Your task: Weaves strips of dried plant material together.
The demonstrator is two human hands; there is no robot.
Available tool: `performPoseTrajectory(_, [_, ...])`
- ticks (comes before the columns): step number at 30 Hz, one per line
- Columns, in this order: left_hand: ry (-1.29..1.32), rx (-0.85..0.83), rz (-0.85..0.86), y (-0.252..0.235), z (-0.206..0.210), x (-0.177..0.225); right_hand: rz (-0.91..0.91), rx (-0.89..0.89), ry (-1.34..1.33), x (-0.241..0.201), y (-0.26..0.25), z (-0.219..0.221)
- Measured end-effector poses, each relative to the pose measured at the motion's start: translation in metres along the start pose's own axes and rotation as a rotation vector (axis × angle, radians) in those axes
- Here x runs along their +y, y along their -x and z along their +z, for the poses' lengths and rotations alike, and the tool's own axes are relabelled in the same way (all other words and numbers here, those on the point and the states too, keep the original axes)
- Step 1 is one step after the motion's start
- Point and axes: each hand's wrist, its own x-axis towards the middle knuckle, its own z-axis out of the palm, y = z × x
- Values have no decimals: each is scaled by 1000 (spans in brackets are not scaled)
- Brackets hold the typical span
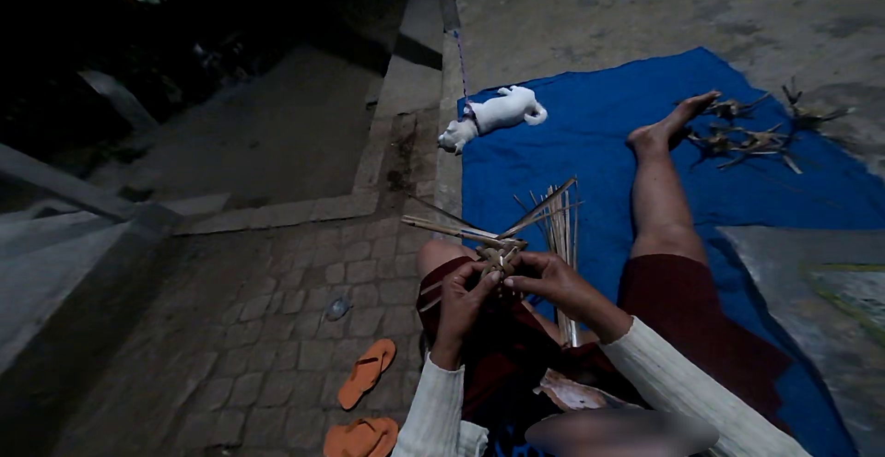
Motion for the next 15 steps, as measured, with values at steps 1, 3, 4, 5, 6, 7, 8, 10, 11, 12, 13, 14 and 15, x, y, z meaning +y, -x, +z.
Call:
performPoseTrajectory(1, [3, 10, 1, 0, 1, -1, -12, -2, -5, 0, 0, 0])
performPoseTrajectory(3, [-5, 29, 9, 1, 2, 0, -29, -18, -12, 2, 0, 0])
performPoseTrajectory(4, [-17, 35, 19, 1, 3, 0, -30, -26, -14, 2, 0, 0])
performPoseTrajectory(5, [-34, 38, 31, 1, 3, 0, -30, -29, -17, 2, 0, 0])
performPoseTrajectory(6, [-55, 41, 40, 1, 3, 1, -33, -27, -24, 3, 0, 0])
performPoseTrajectory(7, [-77, 45, 46, 1, 4, 1, -35, -20, -30, 3, 0, 0])
performPoseTrajectory(8, [-81, 50, 46, 1, 4, 2, -36, -9, -29, 3, 0, 0])
performPoseTrajectory(10, [-76, 65, 30, 2, 7, 2, -28, 20, 0, 1, 0, 2])
performPoseTrajectory(11, [-75, 67, 23, 2, 8, 2, -29, 36, 12, 1, 0, 2])
performPoseTrajectory(12, [-74, 67, 16, 3, 9, 2, -35, 54, 23, 2, 0, 2])
performPoseTrajectory(13, [-77, 67, 9, 3, 10, 2, -47, 73, 34, 3, 0, 3])
performPoseTrajectory(14, [-82, 63, 0, 4, 10, 1, -57, 91, 47, 5, 0, 3])
performPoseTrajectory(15, [-80, 57, -9, 4, 11, 1, -61, 107, 58, 6, -1, 2])
